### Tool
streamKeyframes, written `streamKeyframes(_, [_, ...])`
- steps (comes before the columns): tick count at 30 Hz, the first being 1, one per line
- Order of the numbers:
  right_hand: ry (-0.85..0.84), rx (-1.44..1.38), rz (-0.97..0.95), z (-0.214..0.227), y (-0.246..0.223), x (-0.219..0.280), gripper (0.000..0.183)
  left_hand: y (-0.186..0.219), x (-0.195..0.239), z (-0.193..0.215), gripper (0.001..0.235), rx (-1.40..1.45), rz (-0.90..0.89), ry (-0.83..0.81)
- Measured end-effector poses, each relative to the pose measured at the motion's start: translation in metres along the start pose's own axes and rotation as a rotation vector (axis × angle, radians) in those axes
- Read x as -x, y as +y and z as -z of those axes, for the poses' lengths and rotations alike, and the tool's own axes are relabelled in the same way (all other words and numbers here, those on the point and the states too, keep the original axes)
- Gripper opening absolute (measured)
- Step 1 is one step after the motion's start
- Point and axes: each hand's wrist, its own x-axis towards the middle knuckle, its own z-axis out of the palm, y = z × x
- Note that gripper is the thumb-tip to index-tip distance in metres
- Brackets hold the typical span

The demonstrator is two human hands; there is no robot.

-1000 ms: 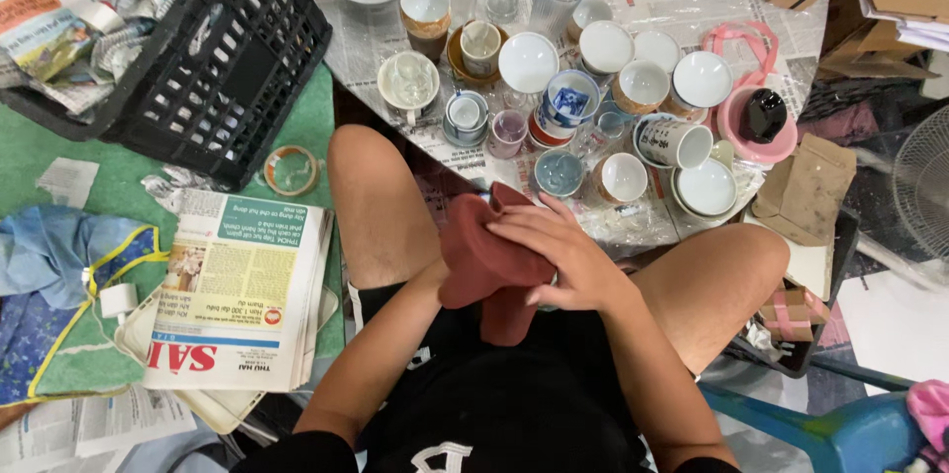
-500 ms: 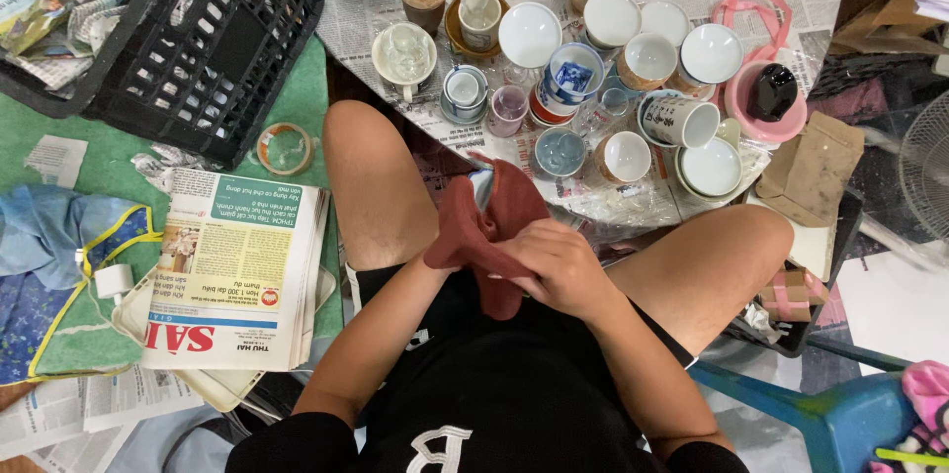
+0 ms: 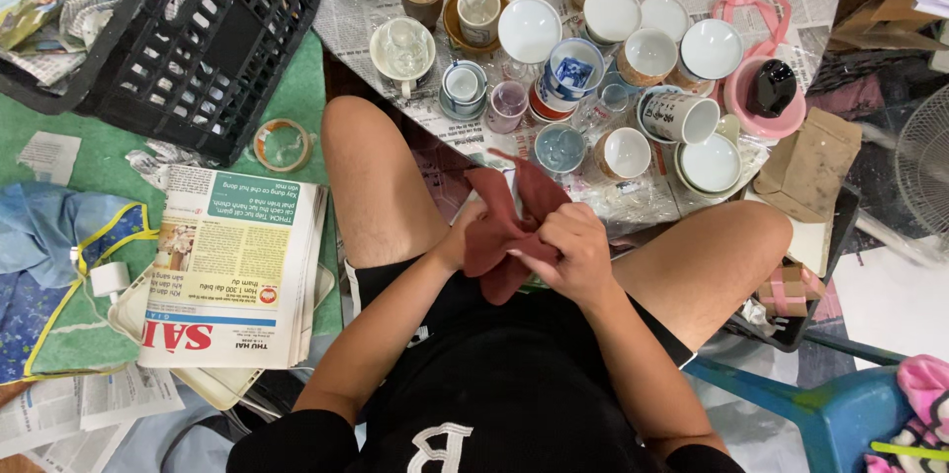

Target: The person sits cross-legged and wipes various ceramic cups and bowls with a reddish-brown cloth. They handle items one at a time, wiping the exterior and interior surfaces, then placing them back on the table among other ceramics.

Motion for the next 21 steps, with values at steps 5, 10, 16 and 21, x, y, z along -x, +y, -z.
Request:
streamKeyframes(5, [-0.054,0.1,-0.068,-0.002,0.003,0.003,0.034,0.035,0.01,-0.039,0.029,-0.732,-0.534,0.06])
streamKeyframes(10, [-0.066,0.17,-0.091,-0.008,0.002,0.004,0.03,0.052,0.01,-0.062,0.036,-1.128,-0.82,0.26])
streamKeyframes(16, [-0.029,0.014,-0.149,-0.012,0.002,0.01,0.025,0.052,0.009,-0.066,0.047,-1.23,-0.922,0.337])
streamKeyframes(21, [0.012,-0.127,-0.33,-0.012,0.004,0.017,0.016,0.048,0.007,-0.065,0.055,-0.603,-0.576,0.021])
